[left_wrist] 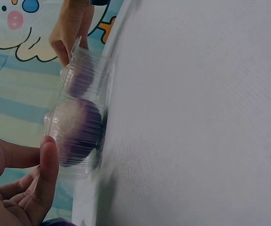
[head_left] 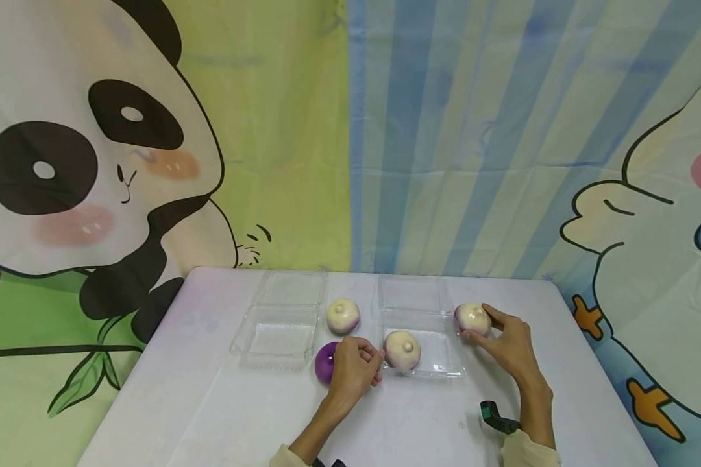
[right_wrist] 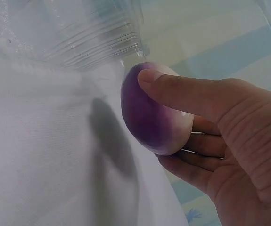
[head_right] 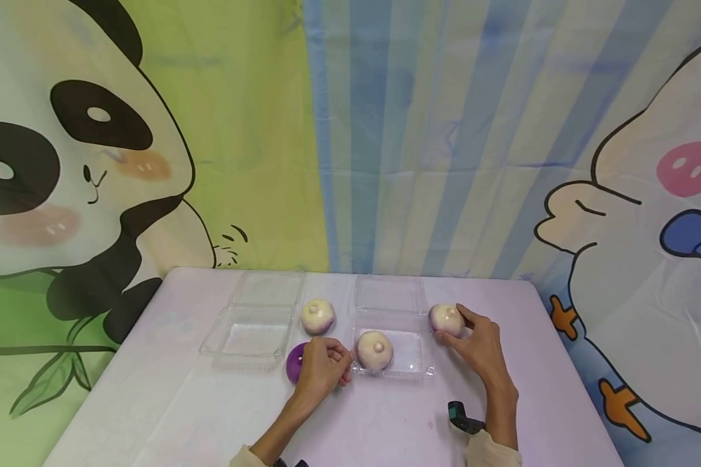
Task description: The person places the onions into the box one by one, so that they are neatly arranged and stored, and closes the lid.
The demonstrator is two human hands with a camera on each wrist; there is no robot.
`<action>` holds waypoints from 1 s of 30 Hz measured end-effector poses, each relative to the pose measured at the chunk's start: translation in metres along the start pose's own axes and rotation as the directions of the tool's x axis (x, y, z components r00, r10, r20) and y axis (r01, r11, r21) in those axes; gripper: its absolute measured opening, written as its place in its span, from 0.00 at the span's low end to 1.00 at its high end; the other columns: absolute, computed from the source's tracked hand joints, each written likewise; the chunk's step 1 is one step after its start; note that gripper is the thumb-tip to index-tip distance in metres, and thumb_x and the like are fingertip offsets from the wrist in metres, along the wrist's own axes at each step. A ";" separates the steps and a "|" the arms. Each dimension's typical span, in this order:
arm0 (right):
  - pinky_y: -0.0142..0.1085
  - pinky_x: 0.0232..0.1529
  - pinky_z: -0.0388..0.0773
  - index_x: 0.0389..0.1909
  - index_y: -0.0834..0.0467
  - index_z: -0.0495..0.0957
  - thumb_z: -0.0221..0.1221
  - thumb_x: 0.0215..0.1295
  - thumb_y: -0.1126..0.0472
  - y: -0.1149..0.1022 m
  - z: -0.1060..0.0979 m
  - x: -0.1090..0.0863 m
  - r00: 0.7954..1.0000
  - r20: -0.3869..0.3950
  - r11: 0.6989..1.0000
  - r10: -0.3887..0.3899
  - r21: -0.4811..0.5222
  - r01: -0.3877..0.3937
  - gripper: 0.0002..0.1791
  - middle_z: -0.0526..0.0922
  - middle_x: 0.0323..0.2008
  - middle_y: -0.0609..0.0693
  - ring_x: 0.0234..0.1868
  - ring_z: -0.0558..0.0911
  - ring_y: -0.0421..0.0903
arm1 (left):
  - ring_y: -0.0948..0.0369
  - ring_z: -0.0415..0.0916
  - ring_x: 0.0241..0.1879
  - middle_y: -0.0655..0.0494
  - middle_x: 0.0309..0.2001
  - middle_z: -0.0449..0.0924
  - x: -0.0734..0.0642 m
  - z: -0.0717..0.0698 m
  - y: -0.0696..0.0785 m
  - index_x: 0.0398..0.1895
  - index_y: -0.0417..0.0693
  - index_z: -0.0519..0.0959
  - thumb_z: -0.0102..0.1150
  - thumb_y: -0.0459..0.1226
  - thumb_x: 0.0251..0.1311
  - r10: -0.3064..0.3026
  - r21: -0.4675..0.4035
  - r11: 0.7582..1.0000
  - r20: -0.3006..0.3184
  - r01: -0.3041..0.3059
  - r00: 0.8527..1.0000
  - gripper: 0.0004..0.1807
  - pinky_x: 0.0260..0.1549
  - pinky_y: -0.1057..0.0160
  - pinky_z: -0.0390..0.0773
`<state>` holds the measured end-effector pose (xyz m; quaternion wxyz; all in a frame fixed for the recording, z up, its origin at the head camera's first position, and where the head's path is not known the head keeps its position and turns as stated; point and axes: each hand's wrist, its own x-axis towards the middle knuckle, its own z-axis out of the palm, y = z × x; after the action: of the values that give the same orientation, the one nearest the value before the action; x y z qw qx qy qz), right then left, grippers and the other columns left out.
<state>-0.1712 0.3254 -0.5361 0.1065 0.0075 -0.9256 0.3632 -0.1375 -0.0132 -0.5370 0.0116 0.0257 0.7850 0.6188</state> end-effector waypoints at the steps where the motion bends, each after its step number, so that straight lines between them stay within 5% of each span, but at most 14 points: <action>1: 0.71 0.67 0.77 0.73 0.73 0.73 0.83 0.58 0.49 0.000 -0.001 0.000 1.000 -0.006 1.000 -0.009 -0.001 0.009 0.51 0.81 0.66 0.73 0.64 0.84 0.75 | 0.63 0.80 0.09 0.49 0.13 0.83 0.000 0.000 0.000 0.22 0.38 0.83 0.69 0.26 0.64 0.000 0.004 1.000 0.002 0.000 1.000 0.11 0.11 0.65 0.81; 13: 0.73 0.64 0.76 0.72 0.71 0.75 0.82 0.59 0.55 -0.013 -0.014 -0.001 0.997 -0.058 0.998 -0.059 0.009 0.060 0.46 0.84 0.64 0.72 0.59 0.87 0.74 | 0.64 0.79 0.09 0.51 0.13 0.83 -0.001 -0.001 0.002 0.23 0.39 0.84 0.69 0.27 0.66 0.000 0.029 1.000 0.000 0.000 1.000 0.12 0.12 0.63 0.83; 30: 0.71 0.65 0.78 0.71 0.68 0.78 0.84 0.56 0.55 -0.036 -0.011 -0.011 0.989 -0.020 0.987 -0.144 0.072 0.145 0.44 0.87 0.63 0.67 0.59 0.89 0.68 | 0.63 0.80 0.10 0.50 0.14 0.83 -0.001 0.000 0.000 0.23 0.38 0.83 0.68 0.27 0.67 -0.002 0.018 1.000 -0.002 0.002 1.000 0.12 0.12 0.63 0.82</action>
<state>-0.1547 0.3057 -0.5062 0.1389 0.0758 -0.9079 0.3882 -0.1366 -0.0130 -0.5372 0.0111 0.0244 0.7905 0.6118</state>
